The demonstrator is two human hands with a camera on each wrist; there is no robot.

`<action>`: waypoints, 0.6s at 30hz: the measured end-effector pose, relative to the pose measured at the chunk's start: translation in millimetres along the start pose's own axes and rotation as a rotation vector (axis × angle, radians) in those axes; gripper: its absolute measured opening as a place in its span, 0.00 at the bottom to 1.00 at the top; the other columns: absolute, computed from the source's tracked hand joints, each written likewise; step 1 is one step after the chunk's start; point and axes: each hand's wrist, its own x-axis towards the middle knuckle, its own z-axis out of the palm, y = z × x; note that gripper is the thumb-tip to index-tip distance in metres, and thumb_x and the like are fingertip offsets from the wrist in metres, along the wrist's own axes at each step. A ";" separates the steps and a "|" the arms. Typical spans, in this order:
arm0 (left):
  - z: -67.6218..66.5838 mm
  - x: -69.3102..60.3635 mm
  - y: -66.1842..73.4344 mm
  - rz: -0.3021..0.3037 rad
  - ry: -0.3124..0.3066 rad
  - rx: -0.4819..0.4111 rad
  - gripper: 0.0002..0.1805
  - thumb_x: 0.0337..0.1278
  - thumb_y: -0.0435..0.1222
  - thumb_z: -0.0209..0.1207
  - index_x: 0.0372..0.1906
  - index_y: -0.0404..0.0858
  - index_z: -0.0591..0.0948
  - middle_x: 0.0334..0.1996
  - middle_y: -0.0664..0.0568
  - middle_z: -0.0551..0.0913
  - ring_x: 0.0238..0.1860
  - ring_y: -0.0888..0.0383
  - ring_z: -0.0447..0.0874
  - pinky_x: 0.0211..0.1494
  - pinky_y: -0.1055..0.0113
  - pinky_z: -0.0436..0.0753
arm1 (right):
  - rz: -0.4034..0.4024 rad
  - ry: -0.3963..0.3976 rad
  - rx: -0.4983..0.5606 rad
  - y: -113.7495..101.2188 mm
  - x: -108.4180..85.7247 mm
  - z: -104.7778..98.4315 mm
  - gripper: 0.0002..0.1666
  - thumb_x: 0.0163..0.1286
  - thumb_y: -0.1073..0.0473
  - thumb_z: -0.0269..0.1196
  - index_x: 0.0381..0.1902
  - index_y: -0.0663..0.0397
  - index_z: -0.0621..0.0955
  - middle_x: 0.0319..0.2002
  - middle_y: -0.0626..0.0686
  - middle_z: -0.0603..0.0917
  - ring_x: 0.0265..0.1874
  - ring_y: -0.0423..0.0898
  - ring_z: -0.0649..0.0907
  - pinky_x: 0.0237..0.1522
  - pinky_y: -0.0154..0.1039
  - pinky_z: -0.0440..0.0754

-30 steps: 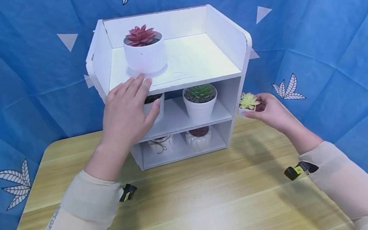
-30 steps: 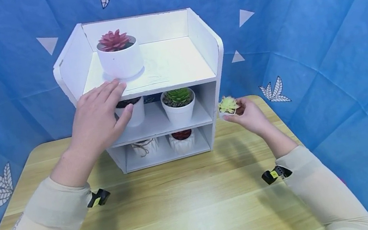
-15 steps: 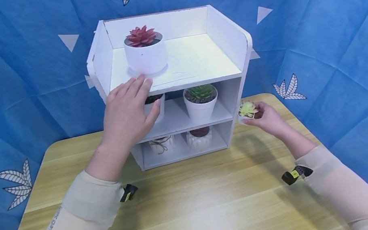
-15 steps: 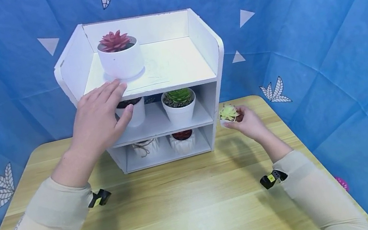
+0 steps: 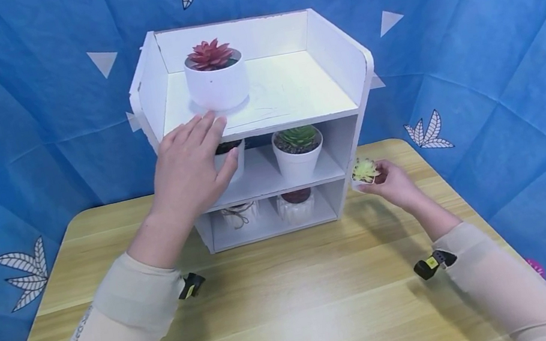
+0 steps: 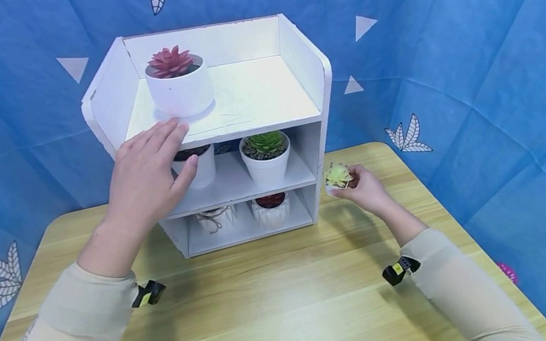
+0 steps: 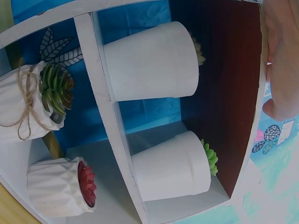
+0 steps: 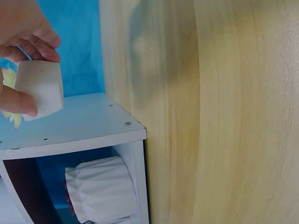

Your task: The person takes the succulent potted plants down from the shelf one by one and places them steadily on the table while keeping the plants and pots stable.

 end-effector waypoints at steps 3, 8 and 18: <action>0.0 -0.3 0.1 -0.001 -0.004 0.003 0.36 0.71 0.56 0.46 0.77 0.43 0.63 0.76 0.46 0.61 0.78 0.49 0.54 0.77 0.47 0.54 | 0.003 0.005 -0.003 1.6 0.7 1.8 0.43 0.63 0.52 0.72 0.65 0.71 0.66 0.50 0.65 0.76 0.47 0.55 0.77 0.39 0.31 0.79; 0.0 -0.1 0.1 -0.003 0.002 0.002 0.36 0.71 0.56 0.46 0.77 0.43 0.64 0.76 0.46 0.62 0.77 0.48 0.55 0.77 0.47 0.54 | 0.007 0.003 -0.006 2.6 0.9 3.2 0.43 0.63 0.51 0.72 0.66 0.70 0.66 0.50 0.65 0.76 0.48 0.55 0.77 0.39 0.32 0.79; 0.5 0.7 0.4 -0.002 -0.001 -0.003 0.36 0.72 0.55 0.46 0.77 0.43 0.63 0.76 0.46 0.61 0.78 0.48 0.54 0.77 0.47 0.53 | 0.007 -0.004 -0.011 8.8 2.9 8.3 0.45 0.63 0.50 0.72 0.66 0.70 0.66 0.51 0.65 0.77 0.48 0.56 0.78 0.42 0.36 0.79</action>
